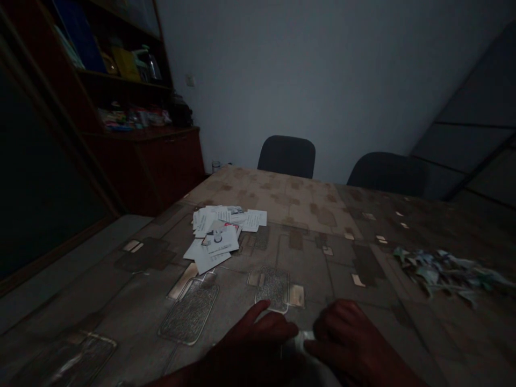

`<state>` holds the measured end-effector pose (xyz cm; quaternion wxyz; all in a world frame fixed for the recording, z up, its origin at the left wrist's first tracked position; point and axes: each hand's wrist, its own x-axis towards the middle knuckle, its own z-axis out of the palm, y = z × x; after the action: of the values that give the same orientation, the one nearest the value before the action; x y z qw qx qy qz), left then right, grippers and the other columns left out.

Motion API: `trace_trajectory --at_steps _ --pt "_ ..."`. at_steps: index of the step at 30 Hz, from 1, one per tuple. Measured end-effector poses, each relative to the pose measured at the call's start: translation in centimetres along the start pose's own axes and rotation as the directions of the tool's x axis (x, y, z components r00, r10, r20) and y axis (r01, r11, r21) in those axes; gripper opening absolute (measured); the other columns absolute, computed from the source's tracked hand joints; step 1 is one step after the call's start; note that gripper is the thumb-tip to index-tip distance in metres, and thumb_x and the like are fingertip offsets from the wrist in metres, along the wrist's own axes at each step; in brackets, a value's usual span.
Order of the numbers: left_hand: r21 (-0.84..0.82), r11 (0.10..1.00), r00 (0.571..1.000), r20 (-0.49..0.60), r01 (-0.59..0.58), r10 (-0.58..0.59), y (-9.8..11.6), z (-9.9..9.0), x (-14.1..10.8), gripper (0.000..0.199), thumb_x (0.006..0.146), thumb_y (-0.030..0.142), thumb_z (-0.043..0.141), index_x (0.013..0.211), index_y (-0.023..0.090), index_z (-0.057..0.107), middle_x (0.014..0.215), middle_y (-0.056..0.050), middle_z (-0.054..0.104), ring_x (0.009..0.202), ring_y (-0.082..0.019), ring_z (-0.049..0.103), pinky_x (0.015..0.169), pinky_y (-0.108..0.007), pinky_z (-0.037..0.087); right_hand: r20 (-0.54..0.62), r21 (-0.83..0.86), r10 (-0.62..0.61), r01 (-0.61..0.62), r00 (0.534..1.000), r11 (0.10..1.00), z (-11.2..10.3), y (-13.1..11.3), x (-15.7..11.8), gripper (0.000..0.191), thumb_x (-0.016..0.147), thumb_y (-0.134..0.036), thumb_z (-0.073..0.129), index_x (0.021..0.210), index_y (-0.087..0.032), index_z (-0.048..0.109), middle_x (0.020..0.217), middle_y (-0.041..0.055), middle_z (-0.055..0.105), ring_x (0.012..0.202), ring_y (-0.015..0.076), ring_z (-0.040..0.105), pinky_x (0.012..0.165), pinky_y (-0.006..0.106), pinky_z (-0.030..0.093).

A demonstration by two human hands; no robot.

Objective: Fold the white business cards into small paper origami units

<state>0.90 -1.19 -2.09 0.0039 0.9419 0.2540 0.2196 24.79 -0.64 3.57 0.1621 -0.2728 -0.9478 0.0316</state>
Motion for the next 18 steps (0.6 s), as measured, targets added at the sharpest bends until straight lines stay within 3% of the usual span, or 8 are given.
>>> trace_trajectory --at_steps 2,6,9,11,14,16,18 --pt "-0.011 1.0 1.0 0.002 0.007 -0.007 0.1 0.2 0.1 0.014 0.09 0.027 0.063 0.103 0.028 0.059 0.099 0.003 0.063 0.089 -0.013 0.059 0.107 -0.042 0.036 -0.023 -0.022 0.026 -0.026 0.999 0.999 -0.3 -0.2 0.3 0.012 0.092 -0.021 0.058 0.092 -0.027 0.068 0.07 0.0017 0.066 0.065 0.0189 0.055 0.062 0.034 0.037" --pt "-0.073 0.995 0.996 -0.051 0.068 -0.072 0.2 0.4 0.3 0.015 0.091 0.033 0.062 0.102 0.024 0.058 0.093 0.003 0.067 0.084 -0.012 0.062 0.107 -0.038 0.038 0.1 0.066 0.106 -0.113 0.989 0.991 -1.2 -0.3 0.0 0.017 0.09 -0.015 0.055 0.09 -0.028 0.067 0.078 0.0032 0.066 0.071 0.0201 0.058 0.062 0.034 0.041" --pt "-0.161 0.978 0.979 -0.134 0.132 -0.154 0.0 0.6 0.3 0.023 0.091 0.04 0.06 0.103 0.021 0.056 0.088 0.003 0.069 0.08 -0.012 0.065 0.106 -0.035 0.041 0.033 0.258 0.195 -0.197 0.98 0.946 -0.6 0.2 -0.9 0.025 0.087 -0.007 0.047 0.09 -0.025 0.065 0.082 0.0044 0.065 0.077 0.02 0.059 0.067 0.034 0.046" --pt "-0.195 0.97 0.969 -0.167 0.147 -0.181 -0.2 0.9 0.2 0.022 0.09 0.041 0.06 0.1 0.021 0.055 0.084 0.004 0.07 0.077 -0.011 0.067 0.105 -0.034 0.042 0.016 0.277 0.275 -0.269 0.961 0.922 0.3 0.4 -1.1 0.022 0.089 -0.009 0.047 0.093 -0.023 0.063 0.084 0.0055 0.065 0.08 0.0216 0.059 0.071 0.037 0.048" --pt "-0.206 0.971 0.968 -0.192 0.123 -0.164 -0.3 1.5 0.0 0.02 0.091 0.04 0.059 0.098 0.021 0.055 0.084 0.004 0.07 0.077 -0.011 0.067 0.106 -0.035 0.041 0.021 0.245 0.397 -0.39 0.917 0.888 1.4 0.1 -0.7 0.02 0.081 -0.015 0.064 0.1 -0.022 0.061 0.094 0.0072 0.066 0.089 0.0268 0.06 0.076 0.043 0.047" --pt "-0.203 0.973 0.964 -0.218 0.107 -0.152 -0.4 1.7 -0.1 0.018 0.093 0.039 0.057 0.097 0.021 0.055 0.082 0.004 0.069 0.076 -0.01 0.067 0.108 -0.033 0.039 0.074 0.233 0.463 -0.467 0.883 0.853 1.6 -0.3 0.0 0.028 0.073 -0.011 0.07 0.098 -0.022 0.061 0.098 0.0073 0.065 0.093 0.0291 0.058 0.078 0.044 0.046" --pt "-0.186 0.978 0.961 -0.242 0.091 -0.136 -0.3 1.8 0.0 0.017 0.095 0.038 0.054 0.095 0.021 0.055 0.078 0.005 0.068 0.074 -0.009 0.067 0.109 -0.031 0.038 0.131 0.236 0.516 -0.533 0.846 0.813 1.5 -0.7 0.6 0.024 0.07 -0.008 0.069 0.089 -0.021 0.061 0.095 0.006 0.064 0.093 0.0281 0.058 0.08 0.043 0.045"
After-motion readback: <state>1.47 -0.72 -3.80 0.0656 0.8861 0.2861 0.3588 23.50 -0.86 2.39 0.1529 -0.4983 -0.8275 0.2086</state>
